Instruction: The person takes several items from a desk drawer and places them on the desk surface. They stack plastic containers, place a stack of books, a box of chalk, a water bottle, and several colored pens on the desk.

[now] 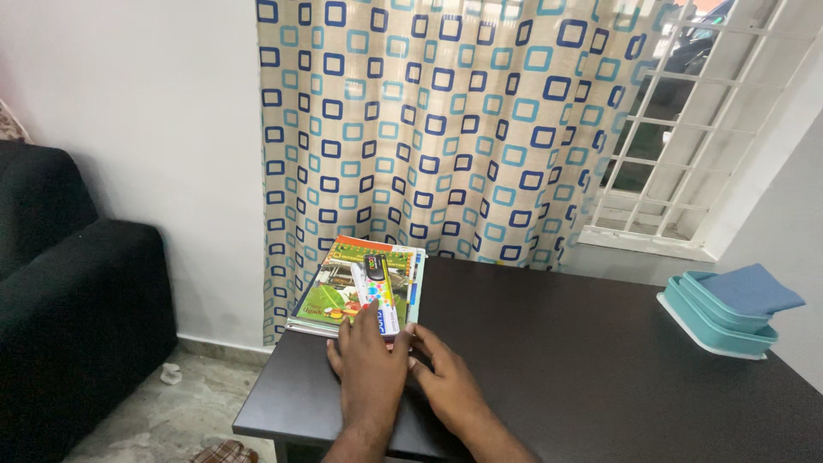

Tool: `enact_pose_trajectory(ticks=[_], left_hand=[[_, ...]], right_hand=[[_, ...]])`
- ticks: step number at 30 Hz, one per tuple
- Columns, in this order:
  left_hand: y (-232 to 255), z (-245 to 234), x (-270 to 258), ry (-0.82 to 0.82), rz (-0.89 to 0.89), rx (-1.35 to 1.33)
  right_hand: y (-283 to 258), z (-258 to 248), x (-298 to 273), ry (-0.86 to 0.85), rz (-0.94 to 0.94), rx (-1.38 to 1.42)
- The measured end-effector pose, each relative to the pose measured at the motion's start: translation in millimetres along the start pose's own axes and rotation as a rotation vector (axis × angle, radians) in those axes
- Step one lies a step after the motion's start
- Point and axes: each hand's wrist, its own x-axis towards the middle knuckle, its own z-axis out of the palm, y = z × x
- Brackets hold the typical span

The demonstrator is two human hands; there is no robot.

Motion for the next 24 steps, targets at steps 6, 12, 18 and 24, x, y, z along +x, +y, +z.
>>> enact_pose_trajectory(ticks=[6,12,18,24], left_hand=[[-1,1,-3,0.021,0.048,0.144],[1,-8,7,-0.136,0.051,0.330],[-11,-13,14,-0.055,0.170,0.319],[-38,-19,41,0.071,0.234,0.344]], right_hand=[[-3,-6,-7,-0.037,0.035,0.042],[-6,-8,-6,0.062,0.113,0.080],[-7,-7,-6,0.117,0.110,0.044],[-16,-10,-7,0.123,0.185,0.007]])
